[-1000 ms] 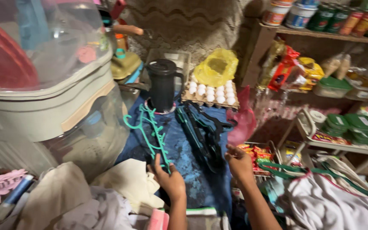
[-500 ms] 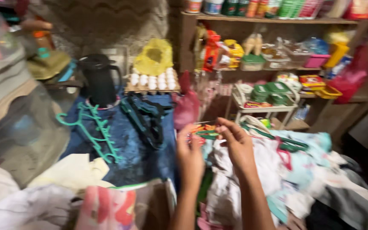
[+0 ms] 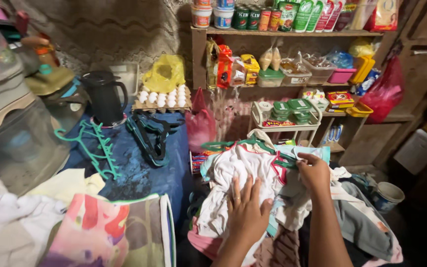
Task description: The person picks up clothes from a pile, places them on hangers, and hangs them on a wardrobe. They handle a green shirt, a pink shirt, and a patterned cloth, placing each on a hanger and then hanging them on hooks on the wardrobe door.
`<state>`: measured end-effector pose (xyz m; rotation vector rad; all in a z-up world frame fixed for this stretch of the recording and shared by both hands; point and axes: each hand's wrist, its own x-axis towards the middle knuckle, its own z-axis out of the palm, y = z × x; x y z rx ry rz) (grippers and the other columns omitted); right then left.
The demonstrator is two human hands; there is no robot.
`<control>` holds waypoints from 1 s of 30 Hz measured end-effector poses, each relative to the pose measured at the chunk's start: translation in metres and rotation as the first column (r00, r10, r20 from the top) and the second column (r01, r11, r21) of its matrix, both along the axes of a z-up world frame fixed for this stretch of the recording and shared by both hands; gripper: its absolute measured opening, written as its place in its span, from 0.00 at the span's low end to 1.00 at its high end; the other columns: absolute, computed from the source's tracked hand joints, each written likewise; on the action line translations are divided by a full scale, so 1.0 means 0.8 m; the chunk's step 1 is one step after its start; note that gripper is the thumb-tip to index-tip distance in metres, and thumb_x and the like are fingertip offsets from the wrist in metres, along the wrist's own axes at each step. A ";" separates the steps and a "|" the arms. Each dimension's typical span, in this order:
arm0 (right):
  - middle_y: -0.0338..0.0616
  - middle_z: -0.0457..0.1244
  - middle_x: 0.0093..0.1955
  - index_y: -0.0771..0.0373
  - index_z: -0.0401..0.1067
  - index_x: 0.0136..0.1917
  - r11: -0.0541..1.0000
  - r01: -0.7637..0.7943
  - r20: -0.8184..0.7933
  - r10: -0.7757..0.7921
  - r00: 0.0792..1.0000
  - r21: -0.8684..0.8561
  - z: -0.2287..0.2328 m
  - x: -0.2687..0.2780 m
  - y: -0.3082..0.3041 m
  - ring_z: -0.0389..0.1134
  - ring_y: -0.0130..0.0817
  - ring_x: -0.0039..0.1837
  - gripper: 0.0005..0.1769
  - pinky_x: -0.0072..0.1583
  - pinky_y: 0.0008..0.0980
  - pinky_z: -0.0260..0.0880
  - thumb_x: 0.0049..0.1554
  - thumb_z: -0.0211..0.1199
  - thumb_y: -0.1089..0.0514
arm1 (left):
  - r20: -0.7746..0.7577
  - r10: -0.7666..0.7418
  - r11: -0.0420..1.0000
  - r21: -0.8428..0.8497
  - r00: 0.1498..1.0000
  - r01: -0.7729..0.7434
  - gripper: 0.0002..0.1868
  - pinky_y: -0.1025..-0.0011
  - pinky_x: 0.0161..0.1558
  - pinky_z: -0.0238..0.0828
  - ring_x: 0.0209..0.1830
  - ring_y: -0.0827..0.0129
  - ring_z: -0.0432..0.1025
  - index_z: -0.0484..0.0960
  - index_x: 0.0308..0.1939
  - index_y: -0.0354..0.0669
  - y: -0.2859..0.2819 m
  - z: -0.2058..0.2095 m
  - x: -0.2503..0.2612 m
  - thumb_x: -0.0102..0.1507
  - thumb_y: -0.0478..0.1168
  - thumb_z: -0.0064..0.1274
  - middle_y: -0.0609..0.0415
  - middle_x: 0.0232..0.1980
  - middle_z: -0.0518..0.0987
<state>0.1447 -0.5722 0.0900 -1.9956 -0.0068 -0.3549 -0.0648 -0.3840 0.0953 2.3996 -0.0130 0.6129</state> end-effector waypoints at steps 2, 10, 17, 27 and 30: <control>0.46 0.66 0.46 0.61 0.78 0.64 0.953 -0.119 -0.043 0.136 0.990 0.278 0.005 -0.013 -0.002 0.63 0.34 0.40 0.21 0.41 0.32 0.63 0.57 0.65 0.66 | -0.003 0.012 0.999 -0.032 1.000 -0.012 0.35 0.40 0.72 0.33 0.82 0.43 0.35 0.62 0.74 0.43 -0.005 -0.004 -0.002 0.67 0.52 0.49 0.48 0.81 0.54; 0.40 0.69 0.56 0.66 0.74 0.64 0.760 -0.228 0.088 0.220 0.971 0.609 0.065 -0.135 -0.040 0.72 0.32 0.51 0.24 0.45 0.26 0.63 0.54 0.59 0.74 | 0.225 0.227 0.938 -0.311 0.948 -0.151 0.29 0.51 0.74 0.48 0.77 0.42 0.53 0.73 0.68 0.43 -0.032 -0.015 0.007 0.65 0.51 0.53 0.43 0.72 0.69; 0.49 0.68 0.53 0.68 0.75 0.60 0.741 -0.455 0.170 0.431 0.886 0.493 0.100 -0.207 -0.114 0.72 0.33 0.54 0.17 0.54 0.30 0.65 0.57 0.61 0.71 | 0.320 0.158 0.752 -0.652 0.934 0.096 0.33 0.55 0.73 0.53 0.77 0.45 0.60 0.66 0.71 0.39 -0.058 0.051 0.019 0.67 0.51 0.53 0.39 0.74 0.67; 0.41 0.66 0.49 0.62 0.75 0.59 0.609 -0.767 -0.128 0.793 0.596 0.201 0.124 -0.260 -0.147 0.67 0.30 0.54 0.16 0.56 0.32 0.68 0.56 0.64 0.65 | 0.353 0.278 0.769 -0.639 0.893 0.014 0.21 0.64 0.46 0.75 0.42 0.58 0.81 0.81 0.54 0.38 -0.008 0.096 0.019 0.60 0.43 0.60 0.45 0.45 0.85; 0.36 0.68 0.48 0.56 0.74 0.63 0.717 -0.694 -0.227 0.689 0.688 0.071 0.118 -0.252 -0.126 0.68 0.29 0.48 0.20 0.50 0.31 0.70 0.56 0.65 0.58 | 0.287 0.308 0.879 -0.450 0.907 -0.157 0.13 0.59 0.36 0.73 0.31 0.51 0.79 0.85 0.42 0.39 -0.002 0.090 -0.008 0.60 0.44 0.61 0.42 0.32 0.83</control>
